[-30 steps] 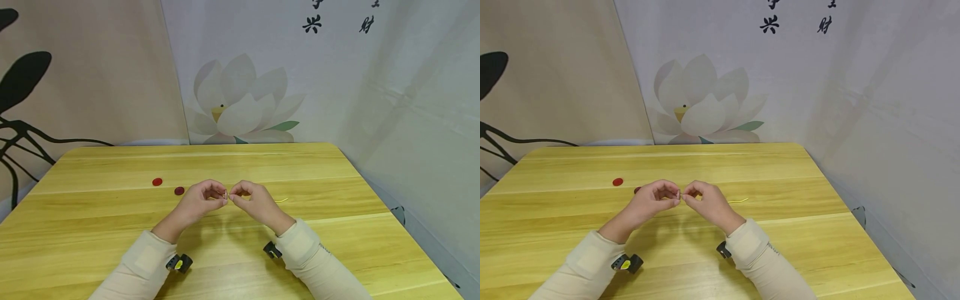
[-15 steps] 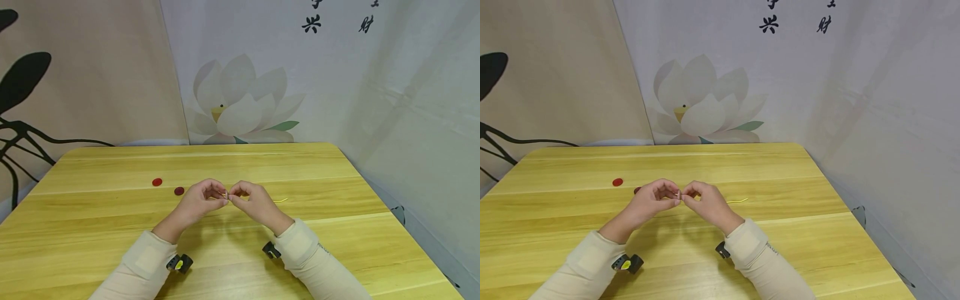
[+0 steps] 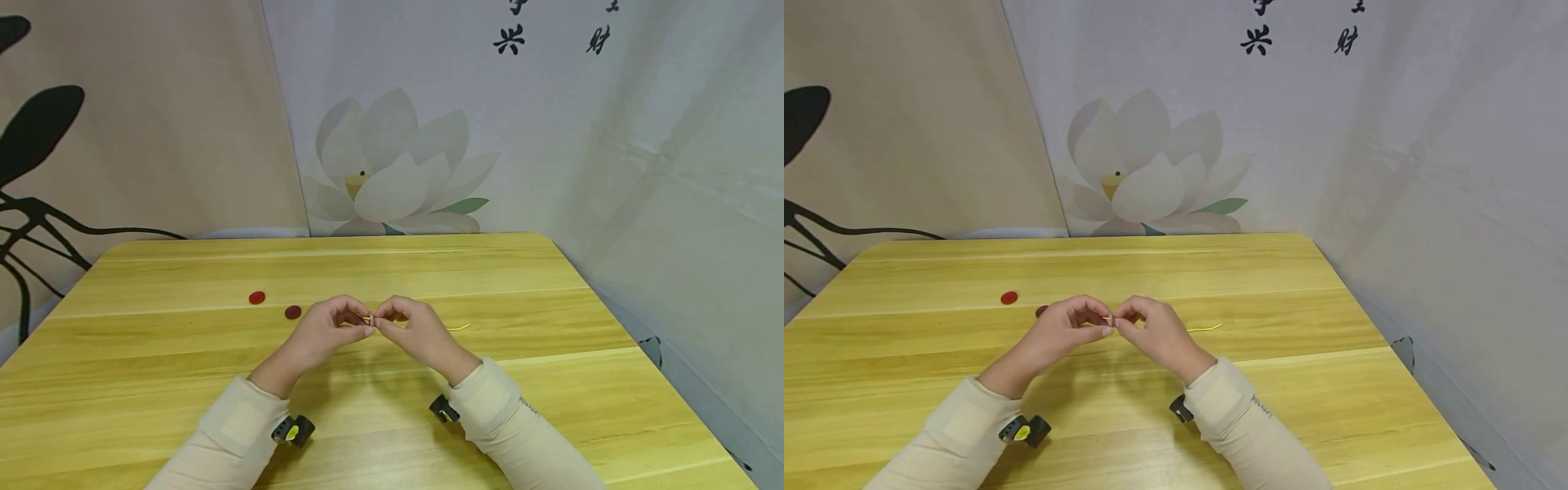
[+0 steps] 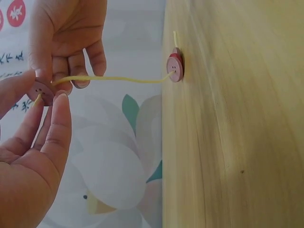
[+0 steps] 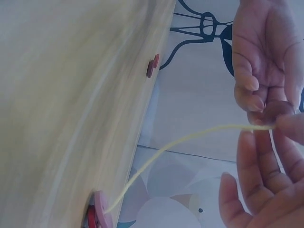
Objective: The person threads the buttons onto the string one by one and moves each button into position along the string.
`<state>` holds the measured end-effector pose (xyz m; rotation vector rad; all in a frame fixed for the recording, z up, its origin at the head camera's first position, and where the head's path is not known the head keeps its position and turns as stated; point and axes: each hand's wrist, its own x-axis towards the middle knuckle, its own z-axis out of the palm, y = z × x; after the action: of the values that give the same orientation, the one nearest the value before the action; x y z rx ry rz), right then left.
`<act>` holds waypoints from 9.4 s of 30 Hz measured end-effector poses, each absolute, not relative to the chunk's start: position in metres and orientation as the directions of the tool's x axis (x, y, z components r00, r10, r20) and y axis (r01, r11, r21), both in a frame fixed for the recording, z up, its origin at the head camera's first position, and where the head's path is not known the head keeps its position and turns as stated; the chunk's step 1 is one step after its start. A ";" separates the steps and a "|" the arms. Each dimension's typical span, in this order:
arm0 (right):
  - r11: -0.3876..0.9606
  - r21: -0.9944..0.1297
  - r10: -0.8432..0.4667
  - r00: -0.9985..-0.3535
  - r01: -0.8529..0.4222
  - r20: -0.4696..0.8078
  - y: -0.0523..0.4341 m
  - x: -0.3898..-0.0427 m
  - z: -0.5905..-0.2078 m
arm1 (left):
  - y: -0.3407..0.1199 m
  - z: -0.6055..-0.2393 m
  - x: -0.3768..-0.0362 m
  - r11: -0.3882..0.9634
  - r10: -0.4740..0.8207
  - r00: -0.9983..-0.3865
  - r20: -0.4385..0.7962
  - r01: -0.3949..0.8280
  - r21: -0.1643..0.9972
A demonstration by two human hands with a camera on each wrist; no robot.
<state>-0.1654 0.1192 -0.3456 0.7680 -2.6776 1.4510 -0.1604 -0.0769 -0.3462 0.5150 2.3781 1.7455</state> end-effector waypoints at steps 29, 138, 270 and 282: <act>0.456 -0.772 -0.430 -0.869 -0.442 0.243 0.118 -0.165 -0.344 | -0.076 -0.346 -0.162 0.214 0.362 -0.925 0.118 0.206 0.955; 0.592 -0.703 -0.470 -0.878 -0.393 0.094 0.143 -0.189 -0.345 | -0.083 -0.342 -0.166 0.272 0.253 -0.965 0.069 0.139 0.952; 0.504 -0.772 -0.494 -0.862 -0.387 0.109 0.110 -0.177 -0.345 | -0.091 -0.342 -0.164 0.338 0.249 -0.968 0.032 0.118 0.934; 0.502 -0.763 -0.513 -0.850 -0.407 0.117 0.109 -0.177 -0.344 | -0.090 -0.345 -0.164 0.341 0.284 -0.958 0.036 0.135 0.930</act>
<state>-0.1770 0.1085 -0.3441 0.8718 -2.8292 1.3817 -0.1642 -0.0901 -0.3449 0.3871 2.4612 1.6875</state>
